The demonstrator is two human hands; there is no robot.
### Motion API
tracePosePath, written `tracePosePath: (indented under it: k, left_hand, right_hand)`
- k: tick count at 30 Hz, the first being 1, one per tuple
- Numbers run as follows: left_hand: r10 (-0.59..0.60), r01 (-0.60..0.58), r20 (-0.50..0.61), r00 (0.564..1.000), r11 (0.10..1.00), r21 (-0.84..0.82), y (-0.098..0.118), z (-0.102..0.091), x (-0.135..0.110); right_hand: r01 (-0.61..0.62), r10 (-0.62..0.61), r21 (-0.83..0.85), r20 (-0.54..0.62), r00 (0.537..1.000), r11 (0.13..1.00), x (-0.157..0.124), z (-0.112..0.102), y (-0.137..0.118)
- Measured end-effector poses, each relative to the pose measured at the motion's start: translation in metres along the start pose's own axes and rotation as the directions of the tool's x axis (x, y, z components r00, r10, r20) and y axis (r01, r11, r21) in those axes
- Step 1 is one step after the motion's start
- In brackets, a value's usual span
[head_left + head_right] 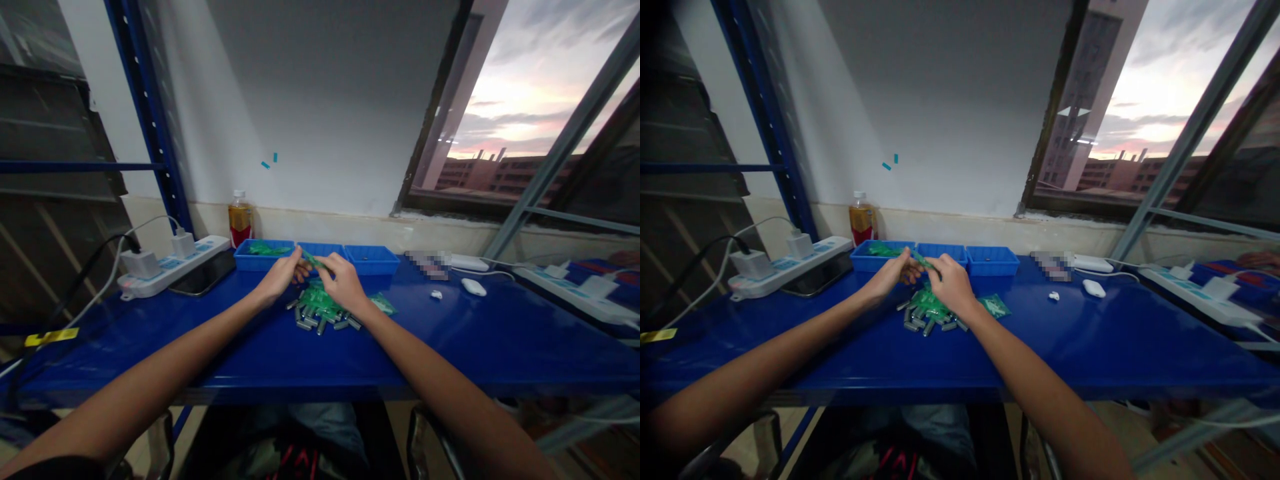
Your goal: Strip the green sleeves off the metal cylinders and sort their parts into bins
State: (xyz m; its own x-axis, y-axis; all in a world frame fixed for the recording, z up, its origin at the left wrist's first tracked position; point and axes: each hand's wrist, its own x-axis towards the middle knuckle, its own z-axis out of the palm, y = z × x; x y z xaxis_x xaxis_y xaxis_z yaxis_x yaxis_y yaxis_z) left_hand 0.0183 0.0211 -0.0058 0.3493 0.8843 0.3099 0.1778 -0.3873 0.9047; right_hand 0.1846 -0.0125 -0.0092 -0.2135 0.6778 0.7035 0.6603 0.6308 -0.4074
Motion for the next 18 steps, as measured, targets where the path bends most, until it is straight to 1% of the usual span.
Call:
tracePosePath:
  k: [2,3,4,5,6,7,8,9,10,11,12,13,14,15,16,17,18]
  left_hand:
    - [-0.156,0.159,0.032,0.987,0.975,-0.158,-0.002,-0.003,0.003]
    - [-0.203,0.207,0.037,0.978,0.956,-0.208,-0.003,-0.004,0.004]
    - [-0.229,0.229,0.031,0.973,0.943,-0.242,-0.004,-0.005,0.005]
    - [-0.231,0.226,0.011,0.973,0.939,-0.258,-0.004,-0.006,0.005]
    - [-0.208,0.196,-0.02,0.978,0.948,-0.25,-0.005,-0.007,0.006]
    - [-0.162,0.146,-0.061,0.985,0.967,-0.209,-0.005,-0.008,0.006]
    - [-0.091,0.077,-0.107,0.99,0.988,-0.131,-0.006,-0.009,0.006]
    - [0.004,-0.006,-0.15,0.989,1.0,-0.018,-0.006,-0.009,0.006]
    - [0.117,-0.098,-0.174,0.978,0.988,0.117,-0.005,-0.01,0.005]
    - [0.24,-0.192,-0.175,0.955,0.948,0.254,-0.005,-0.01,0.003]
    - [0.357,-0.283,-0.144,0.923,0.883,0.374,-0.004,-0.01,0.002]
    - [0.458,-0.37,-0.089,0.884,0.805,0.463,-0.004,-0.01,0.0]
    - [0.535,-0.448,-0.021,0.845,0.729,0.518,-0.004,-0.009,-0.002]
    - [0.586,-0.511,0.043,0.809,0.665,0.545,-0.004,-0.008,-0.004]
    - [0.62,-0.558,0.093,0.779,0.618,0.553,-0.003,-0.007,-0.005]
    - [0.642,-0.591,0.126,0.756,0.588,0.552,-0.003,-0.005,-0.007]
    - [0.652,-0.611,0.147,0.744,0.574,0.546,-0.003,-0.003,-0.007]
  right_hand:
    - [0.078,-0.076,-0.065,0.035,0.996,0.995,-0.001,0.001,0.002]
    - [0.102,-0.098,-0.09,0.046,0.994,0.991,-0.002,0.001,0.002]
    - [0.115,-0.11,-0.111,0.048,0.993,0.987,-0.002,0.002,0.003]
    - [0.118,-0.113,-0.123,0.046,0.993,0.985,-0.002,0.002,0.003]
    - [0.109,-0.105,-0.122,0.038,0.994,0.987,-0.001,0.002,0.003]
    - [0.087,-0.085,-0.105,0.027,0.996,0.991,-0.001,0.002,0.003]
    - [0.051,-0.05,-0.07,0.013,0.999,0.996,0.0,0.002,0.002]
    - [-0.003,0.003,-0.019,-0.002,1.0,1.0,0.001,0.002,0.0]
    - [-0.073,0.074,0.05,-0.011,0.997,0.996,0.003,0.002,-0.001]
    - [-0.159,0.161,0.135,-0.006,0.987,0.978,0.004,0.002,-0.002]
    - [-0.258,0.26,0.235,0.021,0.965,0.937,0.005,0.003,-0.003]
    - [-0.36,0.357,0.34,0.074,0.931,0.869,0.007,0.003,-0.004]
    - [-0.451,0.436,0.437,0.141,0.889,0.778,0.008,0.004,-0.004]
    - [-0.521,0.491,0.516,0.207,0.846,0.68,0.009,0.004,-0.004]
    - [-0.564,0.523,0.576,0.257,0.813,0.592,0.01,0.004,-0.004]
    - [-0.579,0.54,0.62,0.281,0.794,0.529,0.01,0.004,-0.003]
    - [-0.574,0.546,0.648,0.278,0.79,0.501,0.011,0.004,-0.002]
